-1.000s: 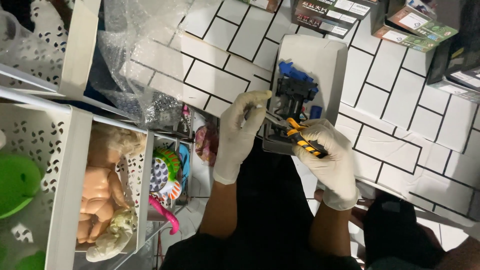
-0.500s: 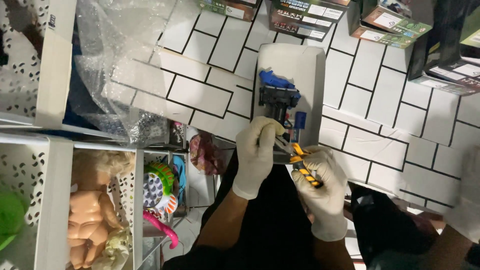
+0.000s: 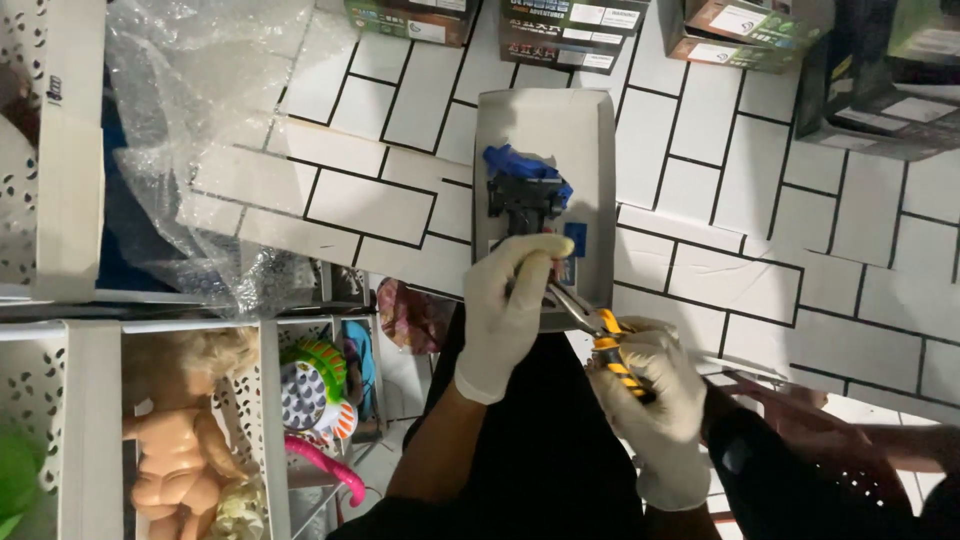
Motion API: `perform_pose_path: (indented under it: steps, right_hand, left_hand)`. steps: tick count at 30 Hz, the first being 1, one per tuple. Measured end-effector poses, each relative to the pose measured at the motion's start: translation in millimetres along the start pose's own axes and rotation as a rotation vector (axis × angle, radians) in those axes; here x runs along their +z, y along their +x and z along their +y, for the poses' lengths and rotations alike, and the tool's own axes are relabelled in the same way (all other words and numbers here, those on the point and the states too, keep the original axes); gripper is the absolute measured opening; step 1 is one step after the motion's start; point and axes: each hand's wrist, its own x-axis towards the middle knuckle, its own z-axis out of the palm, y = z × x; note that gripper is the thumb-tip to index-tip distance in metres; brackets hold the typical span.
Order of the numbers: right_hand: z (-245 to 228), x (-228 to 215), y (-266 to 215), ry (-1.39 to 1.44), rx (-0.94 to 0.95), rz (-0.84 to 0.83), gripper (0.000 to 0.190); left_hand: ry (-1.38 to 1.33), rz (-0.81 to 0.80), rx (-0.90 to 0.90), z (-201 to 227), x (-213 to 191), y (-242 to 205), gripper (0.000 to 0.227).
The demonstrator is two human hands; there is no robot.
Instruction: Assembling a plastic toy car model, including unboxing, cutting parts from a sprue with pliers, and fitting components together.
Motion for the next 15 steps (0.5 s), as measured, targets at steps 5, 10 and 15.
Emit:
perform_pose_path:
  steps: [5,10,15]
  right_hand:
    - [101,-26,-20,0.224,0.043,-0.024,0.027]
    - [127,-44,-4,-0.486,0.234,0.108,0.017]
    - [140,-32,16,-0.565,0.180,0.069,0.016]
  left_hand:
    - [0.675,-0.250,0.287,-17,10,27,0.015]
    - [1.426,-0.315,0.576,-51,30,29,0.022]
    - [1.437,-0.365,0.575,-36,27,31,0.049]
